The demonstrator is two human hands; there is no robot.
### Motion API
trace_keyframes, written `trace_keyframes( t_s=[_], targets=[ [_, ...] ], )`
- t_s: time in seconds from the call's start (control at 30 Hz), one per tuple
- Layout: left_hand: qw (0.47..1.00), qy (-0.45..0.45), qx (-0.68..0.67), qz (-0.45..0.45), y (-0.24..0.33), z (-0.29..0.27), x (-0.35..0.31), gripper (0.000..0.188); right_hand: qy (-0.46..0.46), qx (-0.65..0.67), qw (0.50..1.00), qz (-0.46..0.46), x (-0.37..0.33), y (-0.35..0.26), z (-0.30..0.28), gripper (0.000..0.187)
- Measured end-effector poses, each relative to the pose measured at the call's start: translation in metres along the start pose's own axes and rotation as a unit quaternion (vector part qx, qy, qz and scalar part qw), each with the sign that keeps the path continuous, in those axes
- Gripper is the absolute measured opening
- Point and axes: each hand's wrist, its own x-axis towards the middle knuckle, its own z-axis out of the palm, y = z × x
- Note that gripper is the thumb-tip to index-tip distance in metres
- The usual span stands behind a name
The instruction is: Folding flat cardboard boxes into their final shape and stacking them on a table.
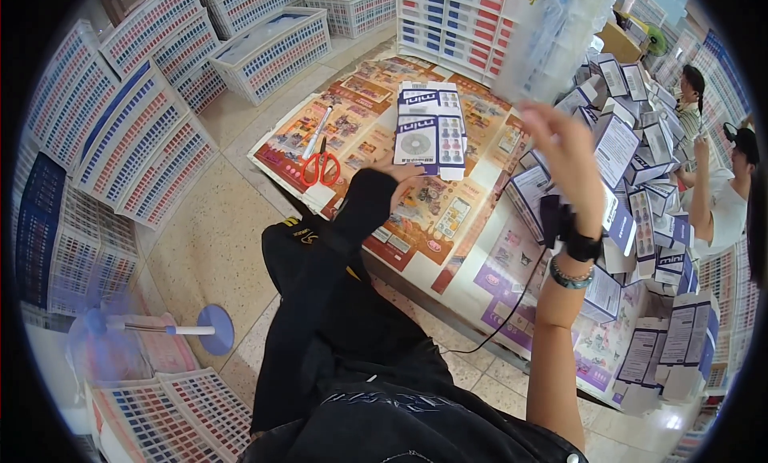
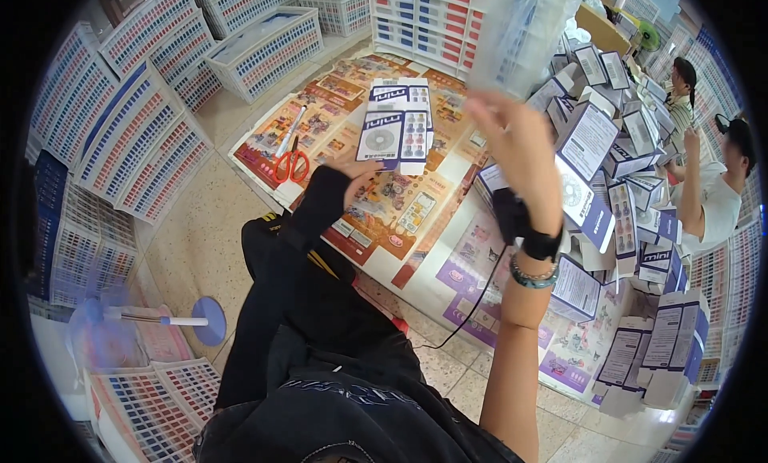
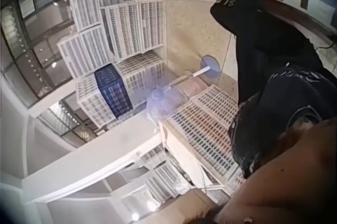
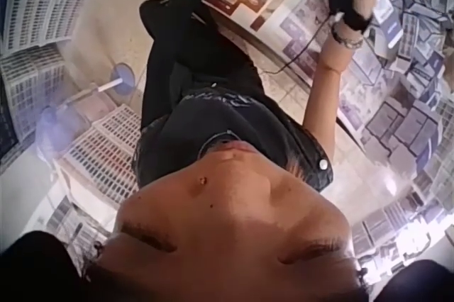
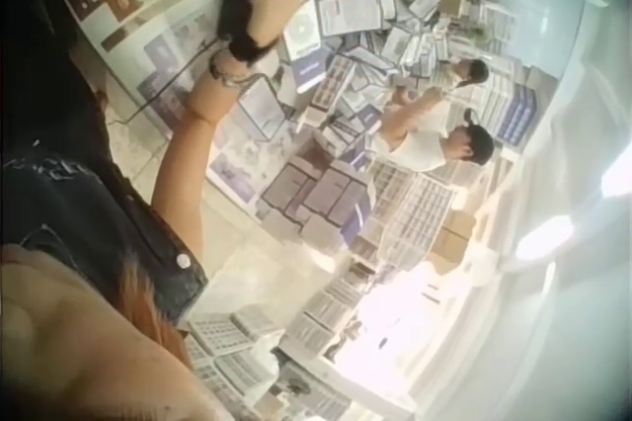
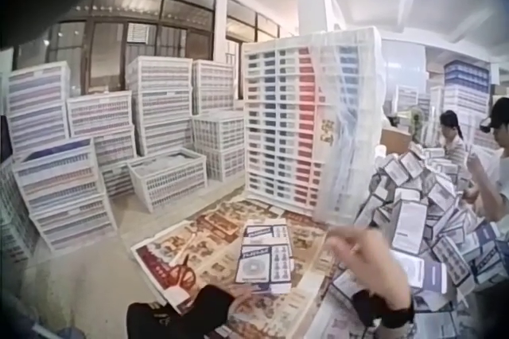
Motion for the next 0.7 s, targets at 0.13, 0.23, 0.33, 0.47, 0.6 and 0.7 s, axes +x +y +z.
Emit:
trace_keyframes(
  t_s=[0.13,0.23,0.33,0.47,0.6,0.7],
  targets=[
    [0.939,0.113,-0.312,-0.094,0.058,-0.025,-0.064,0.035,-0.170,0.073,0.980,0.079,-0.002,-0.009,0.068,0.050],
    [0.958,0.045,-0.281,-0.034,0.086,-0.049,-0.099,0.036,-0.220,0.294,0.928,0.055,-0.005,-0.023,0.088,0.054],
    [0.970,0.146,-0.194,-0.011,0.101,-0.041,-0.133,0.061,-0.234,0.427,0.873,0.003,-0.016,-0.053,0.090,0.061],
    [0.724,0.420,-0.536,-0.105,0.122,-0.048,-0.132,0.104,-0.269,0.450,0.850,-0.049,-0.045,-0.097,0.082,0.064],
    [0.626,0.371,-0.682,-0.075,0.110,-0.037,-0.160,0.106,-0.301,0.227,0.910,-0.170,-0.079,-0.129,0.089,0.063],
    [0.653,0.347,-0.669,-0.071,0.113,-0.034,-0.155,0.104,-0.120,0.074,0.929,-0.342,-0.091,-0.135,0.095,0.070]
  ],
)
